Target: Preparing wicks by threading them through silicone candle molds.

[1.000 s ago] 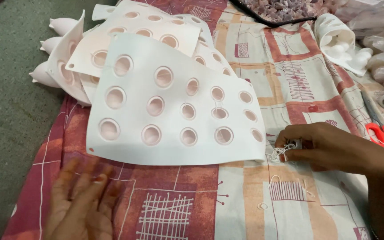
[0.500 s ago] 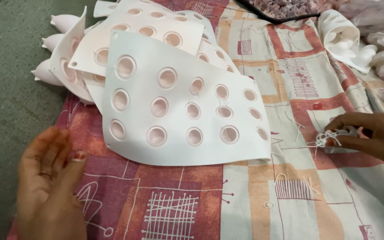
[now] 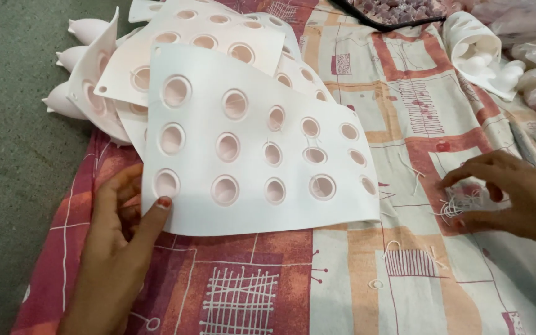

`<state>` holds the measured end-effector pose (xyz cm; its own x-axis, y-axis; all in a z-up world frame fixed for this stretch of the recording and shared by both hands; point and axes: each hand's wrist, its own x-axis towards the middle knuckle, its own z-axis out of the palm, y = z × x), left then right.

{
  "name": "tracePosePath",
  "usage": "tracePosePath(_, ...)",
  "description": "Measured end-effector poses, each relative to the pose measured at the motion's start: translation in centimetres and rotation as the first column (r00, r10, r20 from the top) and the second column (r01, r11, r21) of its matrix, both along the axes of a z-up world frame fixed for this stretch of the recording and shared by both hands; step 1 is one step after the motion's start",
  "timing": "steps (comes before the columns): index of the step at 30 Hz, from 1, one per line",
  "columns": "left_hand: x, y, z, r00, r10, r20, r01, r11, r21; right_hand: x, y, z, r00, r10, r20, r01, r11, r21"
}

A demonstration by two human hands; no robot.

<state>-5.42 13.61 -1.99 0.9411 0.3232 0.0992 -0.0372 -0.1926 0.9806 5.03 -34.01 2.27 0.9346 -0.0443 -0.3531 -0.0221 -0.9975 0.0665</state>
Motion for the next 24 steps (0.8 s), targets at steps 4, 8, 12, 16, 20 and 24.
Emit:
tracePosePath(4,-0.1,-0.2,1.1,0.999,0.033,0.011,-0.033,0.999,-0.016,1.0,1.0,1.0,0.998,0.034,0.057,-0.035,0.999,0.029)
tracePosePath(8,-0.7,-1.1,2.6,0.996,0.084,-0.017,-0.084,0.996,0.019,1.0,3.1,0.8,0.993,0.05,0.109,-0.062,0.991,0.117)
tracePosePath(12,-1.5,-0.2,1.6,0.997,0.019,0.075,-0.019,1.0,-0.003,1.5,2.8,-1.6,0.932,0.165,0.324,-0.225,0.962,0.155)
tracePosePath(16,-1.9,0.2,1.4,0.984,-0.063,0.167,0.073,0.996,-0.053,0.7,1.7,-1.3,0.897,0.097,0.431,-0.212,0.95,0.228)
tracePosePath(20,-1.9,0.5,1.4,0.973,-0.084,0.214,0.097,0.994,-0.055,1.6,-5.5,-3.0,0.903,0.034,0.428,-0.102,0.985,0.137)
tracePosePath(24,-1.5,0.8,1.3,0.987,-0.057,0.15,0.055,0.998,0.022,-0.5,-3.1,-0.6,0.903,0.054,0.426,-0.088,0.994,0.06)
